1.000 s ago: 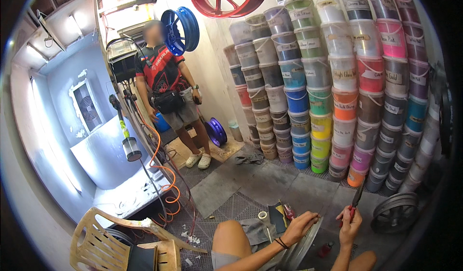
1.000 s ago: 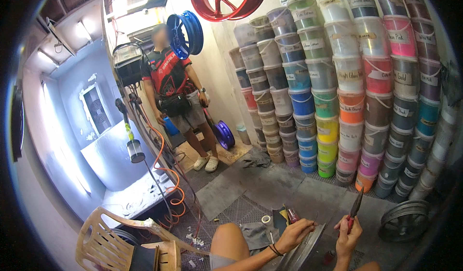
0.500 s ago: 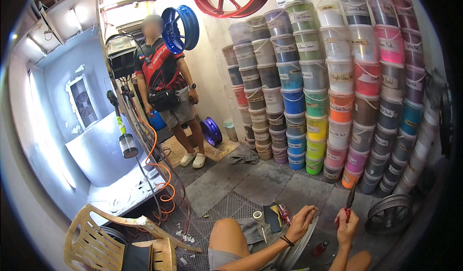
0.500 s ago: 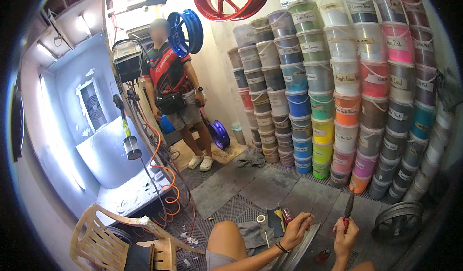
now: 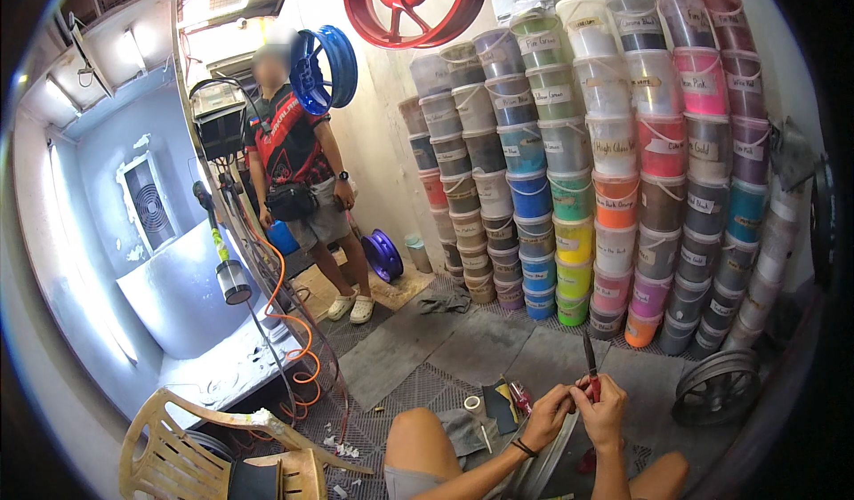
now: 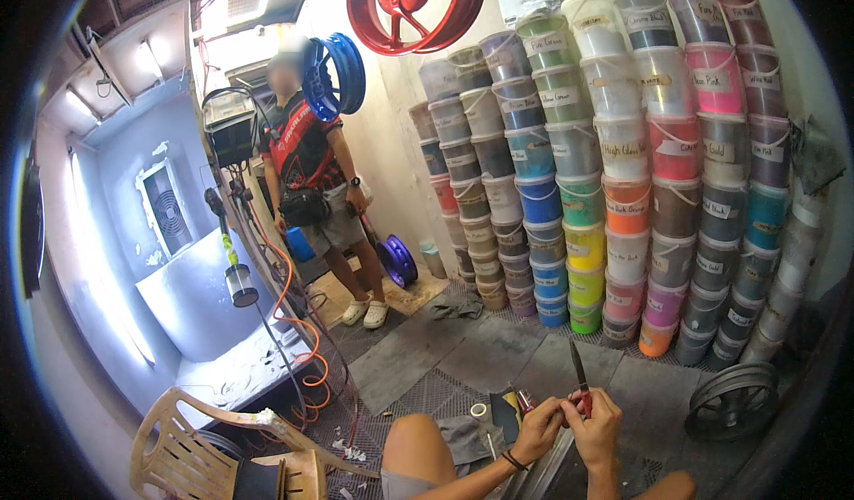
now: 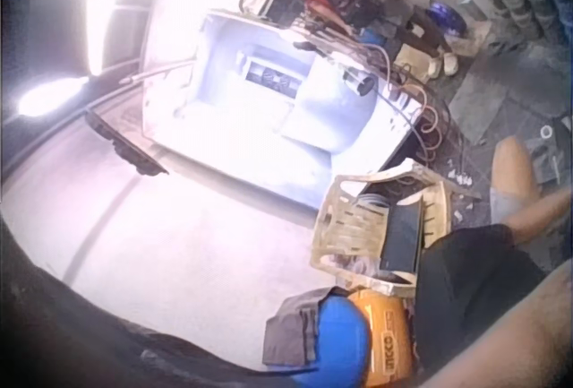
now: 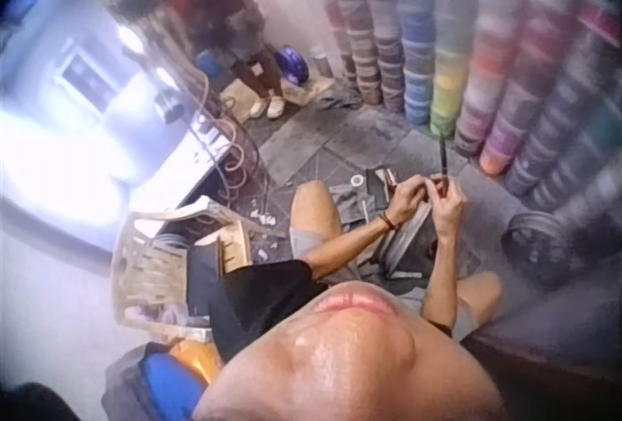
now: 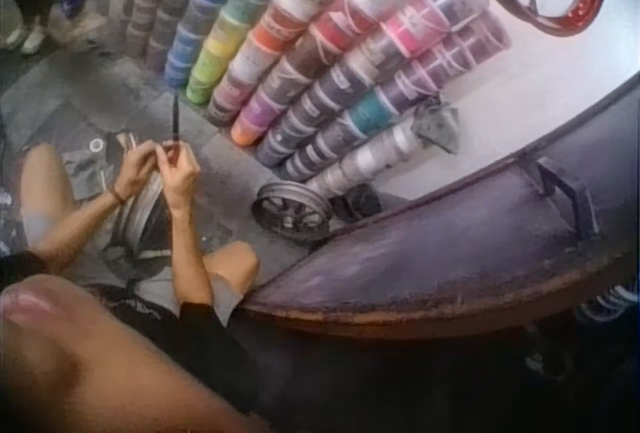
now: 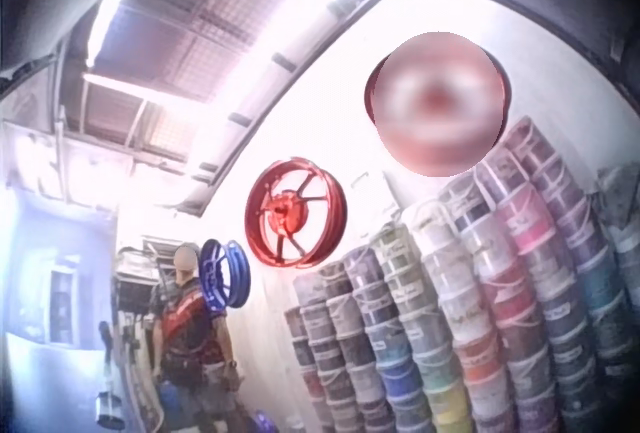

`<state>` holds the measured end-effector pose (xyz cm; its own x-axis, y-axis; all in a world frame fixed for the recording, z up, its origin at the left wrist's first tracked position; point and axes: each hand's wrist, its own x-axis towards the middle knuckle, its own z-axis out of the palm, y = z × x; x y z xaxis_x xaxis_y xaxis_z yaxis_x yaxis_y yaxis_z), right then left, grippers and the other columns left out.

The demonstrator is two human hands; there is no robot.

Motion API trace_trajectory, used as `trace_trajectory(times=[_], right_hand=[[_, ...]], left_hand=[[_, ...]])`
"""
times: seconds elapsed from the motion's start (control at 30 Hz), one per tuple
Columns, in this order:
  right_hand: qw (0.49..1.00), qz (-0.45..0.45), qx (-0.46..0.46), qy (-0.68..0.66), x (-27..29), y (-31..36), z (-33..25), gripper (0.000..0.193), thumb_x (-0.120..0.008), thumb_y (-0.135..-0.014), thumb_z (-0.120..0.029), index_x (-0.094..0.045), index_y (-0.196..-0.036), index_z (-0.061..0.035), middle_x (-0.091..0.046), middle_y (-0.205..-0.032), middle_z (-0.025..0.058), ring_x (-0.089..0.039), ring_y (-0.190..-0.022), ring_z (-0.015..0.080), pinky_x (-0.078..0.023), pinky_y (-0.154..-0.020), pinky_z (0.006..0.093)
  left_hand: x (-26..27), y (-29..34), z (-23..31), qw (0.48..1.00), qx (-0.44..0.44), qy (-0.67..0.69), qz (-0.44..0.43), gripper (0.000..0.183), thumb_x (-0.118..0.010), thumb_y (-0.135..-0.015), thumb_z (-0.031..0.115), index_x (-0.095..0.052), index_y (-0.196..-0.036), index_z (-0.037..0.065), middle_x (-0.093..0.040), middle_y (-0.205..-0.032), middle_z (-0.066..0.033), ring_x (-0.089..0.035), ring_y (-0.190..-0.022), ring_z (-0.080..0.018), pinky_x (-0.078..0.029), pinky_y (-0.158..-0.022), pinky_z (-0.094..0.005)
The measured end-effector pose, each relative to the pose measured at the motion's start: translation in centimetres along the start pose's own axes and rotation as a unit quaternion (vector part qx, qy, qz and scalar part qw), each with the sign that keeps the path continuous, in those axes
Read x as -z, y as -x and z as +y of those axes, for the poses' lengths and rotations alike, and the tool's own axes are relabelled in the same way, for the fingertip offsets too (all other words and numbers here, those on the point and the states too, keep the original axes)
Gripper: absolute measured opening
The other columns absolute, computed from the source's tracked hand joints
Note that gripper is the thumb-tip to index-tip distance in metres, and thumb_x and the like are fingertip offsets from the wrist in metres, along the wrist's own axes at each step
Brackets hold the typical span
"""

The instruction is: The person uses pliers to remove a wire from a motorcycle wheel and then applies sandpaper and tape to the wheel hub.

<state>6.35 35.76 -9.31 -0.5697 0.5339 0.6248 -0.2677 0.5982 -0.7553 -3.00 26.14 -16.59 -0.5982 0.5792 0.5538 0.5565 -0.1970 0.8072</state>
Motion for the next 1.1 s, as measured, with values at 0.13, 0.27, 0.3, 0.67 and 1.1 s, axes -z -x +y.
trace_trajectory(times=[0.13,0.27,0.3,0.67,1.1], right_hand=[[1.0,-0.01,-0.007,0.003,0.2,0.2,0.3,0.016,-0.076,-0.078,-0.004,-0.062,-0.085,0.0006,-0.061,-0.072,0.0091,-0.061,-0.06,0.0189,-0.046,-0.057,0.0327],[1.0,0.002,-0.003,-0.001,0.0,0.1,0.4,0.015,-0.075,-0.078,-0.001,-0.061,-0.083,0.0011,-0.06,-0.073,0.0097,-0.06,-0.058,0.0201,-0.046,-0.056,0.0333],[1.0,0.009,0.016,0.006,-0.1,0.1,1.0,0.015,-0.075,-0.078,-0.001,-0.061,-0.083,0.0012,-0.06,-0.073,0.0097,-0.059,-0.058,0.0201,-0.045,-0.055,0.0332],[1.0,0.006,0.005,-0.017,0.3,-0.2,0.4,0.014,-0.074,-0.079,0.001,-0.06,-0.083,0.0011,-0.06,-0.072,0.0074,-0.059,-0.057,0.0144,-0.045,-0.052,0.029],[0.996,0.062,0.013,-0.07,0.1,-0.2,0.2,0.012,-0.071,-0.082,0.003,-0.06,-0.085,0.0004,-0.059,-0.073,0.0043,-0.056,-0.055,0.0091,-0.043,-0.051,0.026]], left_hand=[[0.1,-0.2,0.7,1.0,-0.009,-0.01,0.006,0.013,-0.055,-0.097,0.0,-0.06,-0.108,-0.004,-0.06,-0.089,-0.0072,-0.06,-0.079,-0.0128,-0.05,-0.071,-0.027],[-0.1,0.0,1.0,0.999,0.025,0.033,0.004,0.014,-0.056,-0.098,0.004,-0.061,-0.108,-0.004,-0.062,-0.087,-0.007,-0.06,-0.078,-0.0122,-0.05,-0.07,-0.0266],[0.2,-0.2,1.3,1.0,0.031,0.0,-0.006,0.014,-0.056,-0.099,0.005,-0.061,-0.108,-0.004,-0.062,-0.087,-0.0062,-0.06,-0.08,-0.0114,-0.05,-0.072,-0.0261],[-1.0,1.3,-0.8,0.997,0.054,0.051,0.001,0.019,-0.053,-0.101,0.006,-0.059,-0.116,-0.004,-0.063,-0.091,-0.0077,-0.06,-0.08,-0.0111,-0.051,-0.072,-0.0266],[-1.3,1.5,-0.7,0.997,0.058,0.056,0.005,0.016,-0.054,-0.1,0.005,-0.062,-0.111,-0.004,-0.063,-0.085,-0.0062,-0.06,-0.077,-0.0112,-0.05,-0.07,-0.0263]])
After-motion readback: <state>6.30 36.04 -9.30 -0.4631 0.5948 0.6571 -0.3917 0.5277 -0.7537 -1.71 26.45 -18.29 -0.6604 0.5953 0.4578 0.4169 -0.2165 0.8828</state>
